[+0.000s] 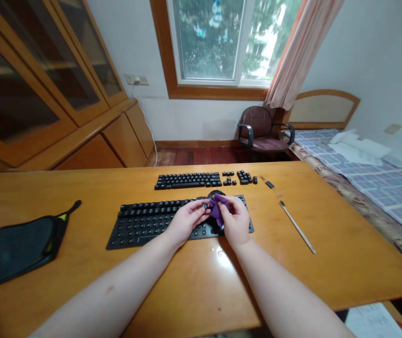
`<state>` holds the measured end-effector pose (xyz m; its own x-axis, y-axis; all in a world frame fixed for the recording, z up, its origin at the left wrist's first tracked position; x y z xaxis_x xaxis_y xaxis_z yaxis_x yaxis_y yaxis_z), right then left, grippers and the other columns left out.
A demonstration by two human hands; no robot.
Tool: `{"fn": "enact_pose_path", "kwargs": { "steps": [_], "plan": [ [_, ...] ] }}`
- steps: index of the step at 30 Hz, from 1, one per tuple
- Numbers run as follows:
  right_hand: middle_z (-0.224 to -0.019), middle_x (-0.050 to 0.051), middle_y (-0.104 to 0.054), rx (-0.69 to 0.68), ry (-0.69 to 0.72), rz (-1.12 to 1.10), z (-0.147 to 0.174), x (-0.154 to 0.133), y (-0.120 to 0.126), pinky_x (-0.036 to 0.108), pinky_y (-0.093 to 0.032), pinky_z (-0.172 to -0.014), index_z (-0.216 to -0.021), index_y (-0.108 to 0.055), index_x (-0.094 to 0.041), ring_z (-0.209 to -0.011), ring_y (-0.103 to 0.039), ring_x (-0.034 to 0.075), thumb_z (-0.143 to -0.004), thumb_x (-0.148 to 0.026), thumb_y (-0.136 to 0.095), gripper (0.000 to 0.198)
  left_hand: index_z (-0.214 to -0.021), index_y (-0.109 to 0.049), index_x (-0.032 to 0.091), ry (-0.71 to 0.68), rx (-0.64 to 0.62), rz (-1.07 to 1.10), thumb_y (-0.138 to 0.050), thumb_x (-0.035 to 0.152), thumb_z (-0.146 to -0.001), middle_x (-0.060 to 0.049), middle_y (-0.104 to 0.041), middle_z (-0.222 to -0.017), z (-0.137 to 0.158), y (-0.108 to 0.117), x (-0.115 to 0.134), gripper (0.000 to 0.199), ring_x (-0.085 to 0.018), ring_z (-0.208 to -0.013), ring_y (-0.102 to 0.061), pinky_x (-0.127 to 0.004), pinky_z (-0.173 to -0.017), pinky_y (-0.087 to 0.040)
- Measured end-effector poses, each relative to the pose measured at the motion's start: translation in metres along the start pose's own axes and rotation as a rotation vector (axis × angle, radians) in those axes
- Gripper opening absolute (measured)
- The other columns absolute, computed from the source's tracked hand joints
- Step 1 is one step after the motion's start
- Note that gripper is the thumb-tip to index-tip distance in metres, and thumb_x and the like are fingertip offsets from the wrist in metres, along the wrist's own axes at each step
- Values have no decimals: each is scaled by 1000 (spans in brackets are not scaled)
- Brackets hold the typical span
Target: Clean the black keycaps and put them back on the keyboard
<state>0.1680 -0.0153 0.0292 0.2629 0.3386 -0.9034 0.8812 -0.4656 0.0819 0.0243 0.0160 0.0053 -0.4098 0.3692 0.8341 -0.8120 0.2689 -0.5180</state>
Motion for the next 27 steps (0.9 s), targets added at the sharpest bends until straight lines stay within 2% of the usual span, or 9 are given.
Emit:
{"fn": "enact_pose_path", "kwargs": {
  "steps": [4,9,11,16,18,21,23,27],
  "plan": [
    [-89,5,-66,-147,-33,10,2,4,-7,35,-48,-80,-90,-66,-22,-84,-61,20,-78,-29,-61,15,-103,-63,16,-73,13,-79,-71,18,-68,-4,-66,-86,2,-1,3,36,-10,-72,-63,-26,-75,-50],
    [-96,5,-66,-326,-75,-93,2,9,-15,35,-44,-88,-89,-69,-23,-93,-59,20,-82,-31,-56,17,-88,-64,13,-158,87,-186,-71,19,-66,-1,-64,-71,-2,7,7,24,-10,-63,-61,-24,-68,-50],
    [-96,5,-66,-339,-114,-133,1,12,-16,35,-43,-89,-88,-70,-23,-94,-58,20,-80,-31,-58,17,-89,-66,14,-179,103,-229,-69,20,-67,-3,-67,-76,-3,10,8,23,-12,-66,-63,-26,-70,-50],
    [-97,5,-66,-335,-236,-182,1,20,-18,36,-42,-90,-89,-72,-23,-94,-58,21,-71,-30,-68,19,-87,-71,16,-258,134,-321,-69,20,-67,-7,-70,-95,-2,11,11,21,-19,-90,-63,-33,-86,-48],
    [-96,5,-66,-333,-280,-221,2,23,-18,36,-43,-88,-87,-72,-22,-92,-59,21,-69,-31,-69,20,-89,-71,16,-228,142,-290,-69,20,-66,-7,-70,-94,-2,11,9,23,-20,-89,-64,-34,-86,-48],
    [-97,7,-67,-351,-346,-319,3,25,-20,37,-45,-85,-89,-72,-20,-92,-60,22,-76,-37,-61,24,-89,-70,15,-196,157,-236,-70,19,-65,-7,-71,-92,-2,12,6,25,-19,-85,-65,-35,-85,-50],
    [-98,7,-67,-366,-344,-315,2,24,-21,38,-46,-85,-90,-72,-21,-93,-60,22,-76,-37,-61,24,-89,-70,15,-196,167,-221,-70,19,-64,-7,-72,-91,-3,13,5,25,-19,-84,-66,-35,-84,-50],
    [-91,4,-67,-361,-228,-169,-1,14,-19,37,-44,-87,-87,-73,-23,-89,-60,21,-66,-28,-71,21,-87,-71,15,-204,186,-276,-71,18,-63,-7,-72,-90,-1,14,6,23,-19,-82,-66,-34,-83,-50]
  ]
}}
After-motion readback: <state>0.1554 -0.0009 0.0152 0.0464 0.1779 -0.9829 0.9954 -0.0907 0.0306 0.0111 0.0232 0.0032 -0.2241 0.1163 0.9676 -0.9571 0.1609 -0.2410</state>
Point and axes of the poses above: each hand's wrist, its own z-axis away from the middle knuckle, its own y-axis out of the back of the hand, x = y × z, the point moved 5 cm from there along -z, towards the middle knuckle
